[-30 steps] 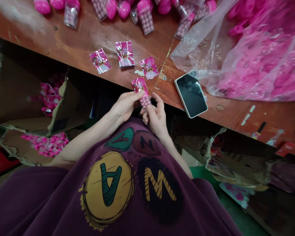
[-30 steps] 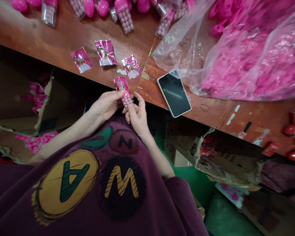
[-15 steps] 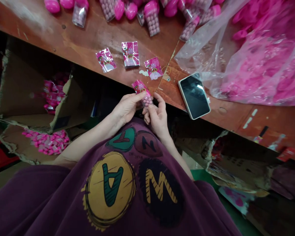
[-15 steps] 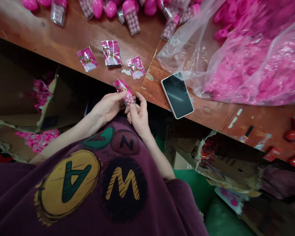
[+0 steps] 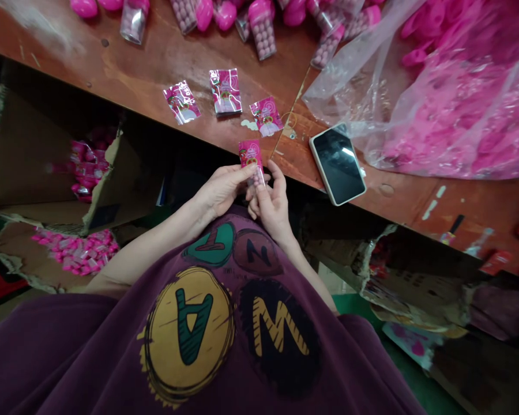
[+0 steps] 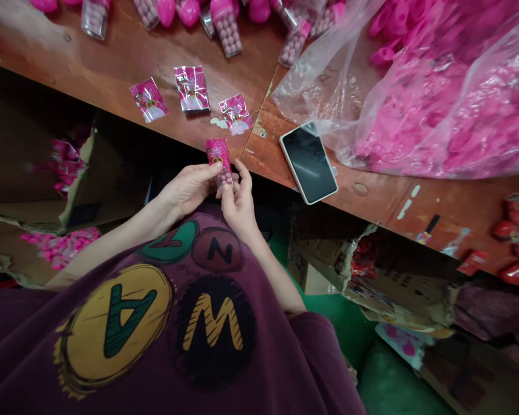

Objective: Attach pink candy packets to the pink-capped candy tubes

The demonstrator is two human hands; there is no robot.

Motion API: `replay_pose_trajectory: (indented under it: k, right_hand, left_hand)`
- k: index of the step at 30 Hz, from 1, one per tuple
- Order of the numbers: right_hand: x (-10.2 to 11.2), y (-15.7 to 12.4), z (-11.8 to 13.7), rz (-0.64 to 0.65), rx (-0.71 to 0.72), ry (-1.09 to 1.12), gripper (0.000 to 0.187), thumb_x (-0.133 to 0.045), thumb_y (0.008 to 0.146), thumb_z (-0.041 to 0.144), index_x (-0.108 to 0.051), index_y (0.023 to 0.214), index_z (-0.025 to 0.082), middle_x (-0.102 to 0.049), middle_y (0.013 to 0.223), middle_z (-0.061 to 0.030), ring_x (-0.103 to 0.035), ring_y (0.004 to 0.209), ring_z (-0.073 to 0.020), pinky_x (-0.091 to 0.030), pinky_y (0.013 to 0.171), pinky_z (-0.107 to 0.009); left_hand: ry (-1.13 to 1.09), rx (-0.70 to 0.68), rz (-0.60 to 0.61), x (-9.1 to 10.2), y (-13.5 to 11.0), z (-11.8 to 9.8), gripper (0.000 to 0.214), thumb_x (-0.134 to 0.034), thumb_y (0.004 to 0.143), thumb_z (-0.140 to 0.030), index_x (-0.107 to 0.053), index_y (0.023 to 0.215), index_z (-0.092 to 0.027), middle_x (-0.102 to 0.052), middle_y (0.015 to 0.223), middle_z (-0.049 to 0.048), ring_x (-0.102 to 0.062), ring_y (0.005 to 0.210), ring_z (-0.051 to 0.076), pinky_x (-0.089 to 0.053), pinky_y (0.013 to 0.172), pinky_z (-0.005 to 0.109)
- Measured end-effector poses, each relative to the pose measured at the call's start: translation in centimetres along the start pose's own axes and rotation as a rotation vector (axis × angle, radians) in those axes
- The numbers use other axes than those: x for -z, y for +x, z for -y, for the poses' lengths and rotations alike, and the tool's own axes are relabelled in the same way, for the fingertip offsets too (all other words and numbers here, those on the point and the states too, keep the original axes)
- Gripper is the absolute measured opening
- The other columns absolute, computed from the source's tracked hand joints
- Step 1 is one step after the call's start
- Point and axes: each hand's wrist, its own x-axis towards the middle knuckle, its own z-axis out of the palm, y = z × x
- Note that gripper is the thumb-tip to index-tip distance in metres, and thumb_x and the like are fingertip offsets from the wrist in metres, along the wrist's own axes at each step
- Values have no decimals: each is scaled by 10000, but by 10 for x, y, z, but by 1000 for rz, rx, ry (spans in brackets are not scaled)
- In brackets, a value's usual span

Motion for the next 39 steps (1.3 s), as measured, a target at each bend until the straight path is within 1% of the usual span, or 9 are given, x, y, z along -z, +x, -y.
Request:
replay_pose_trajectory:
  k: [3, 5, 12, 26, 30, 34, 35, 37, 39]
  right_hand:
    - [1, -2, -4, -77, 113, -197, 650, -651, 1009, 569, -382, 1555, 341, -692, 994, -29, -664, 721, -153, -622, 684, -319]
    - [1, -1, -4, -93, 154, -257, 630, -661, 1011, 548, -418, 1546, 322, -690, 963, -26, -680, 772, -166, -627, 745, -337]
    - [0, 9, 5, 12, -78, 200, 627, -681, 995, 539, -362, 1496, 340, -612, 730, 107, -294, 393, -55, -360, 382, -203]
    - [-6, 17, -5, 122, -36, 57, 546, -682, 981, 588, -407, 1357, 303, -583, 637, 141, -408, 359, -77, -434, 387, -230]
    - [-6, 36, 9, 154, 133, -311, 517, -638, 1019, 519, -447, 1434, 278, -684, 788, 61, -533, 501, -99, -457, 499, -249]
    - [11, 76, 41, -83, 483, -826, 283, -518, 1082, 388, -646, 1266, 215, -723, 1000, -65, -676, 837, -183, -559, 820, -353]
    - [16, 88, 47, -138, 525, -948, 274, -489, 1092, 360, -672, 1220, 202, -725, 1069, -99, -683, 924, -212, -559, 892, -390]
    - [22, 110, 56, -210, 523, -1182, 271, -489, 1085, 330, -700, 1153, 173, -706, 1136, -154, -661, 1051, -274, -540, 977, -460]
    - [21, 126, 57, -246, 465, -1367, 261, -511, 1070, 319, -706, 1110, 151, -681, 1151, -190, -627, 1094, -319, -524, 983, -507]
  left_hand:
    - [-49, -35, -112, -3, 2, 4, 311, -870, 875, -402, -741, 776, -138, -757, 748, 62, -677, 653, 123, -527, 693, 257]
    - [-83, -55, -155, -5, 3, 8, 293, -869, 881, -378, -739, 773, -139, -743, 732, 44, -674, 661, 111, -524, 700, 243]
    - [-19, 9, 16, 0, -3, 16, 482, -819, 918, -449, -583, 615, -157, -548, 570, -15, -567, 485, 114, -471, 481, 250]
    - [-107, -105, -40, 7, -1, 9, 216, -753, 955, -263, -722, 814, -103, -602, 605, 3, -499, 471, 87, -433, 499, 225]
    - [-174, -221, -246, 55, -19, -20, 149, -735, 953, -254, -744, 936, -106, -785, 927, 93, -739, 814, 165, -590, 839, 292]
    - [-301, -366, -790, 145, -54, -58, 279, -546, 1081, -348, -567, 852, -189, -785, 1126, 37, -753, 1048, 167, -565, 985, 306]
    - [-310, -353, -833, 163, -60, -64, 323, -489, 1108, -397, -512, 857, -196, -750, 1271, 55, -734, 1125, 166, -561, 1009, 309]
    - [-321, -341, -912, 182, -65, -68, 320, -389, 1129, -400, -504, 906, -202, -684, 1412, 82, -715, 1132, 147, -560, 991, 292]
    - [-307, -311, -881, 174, -56, -63, 203, -459, 1086, -315, -557, 949, -200, -725, 1326, 89, -735, 1028, 152, -571, 930, 295]
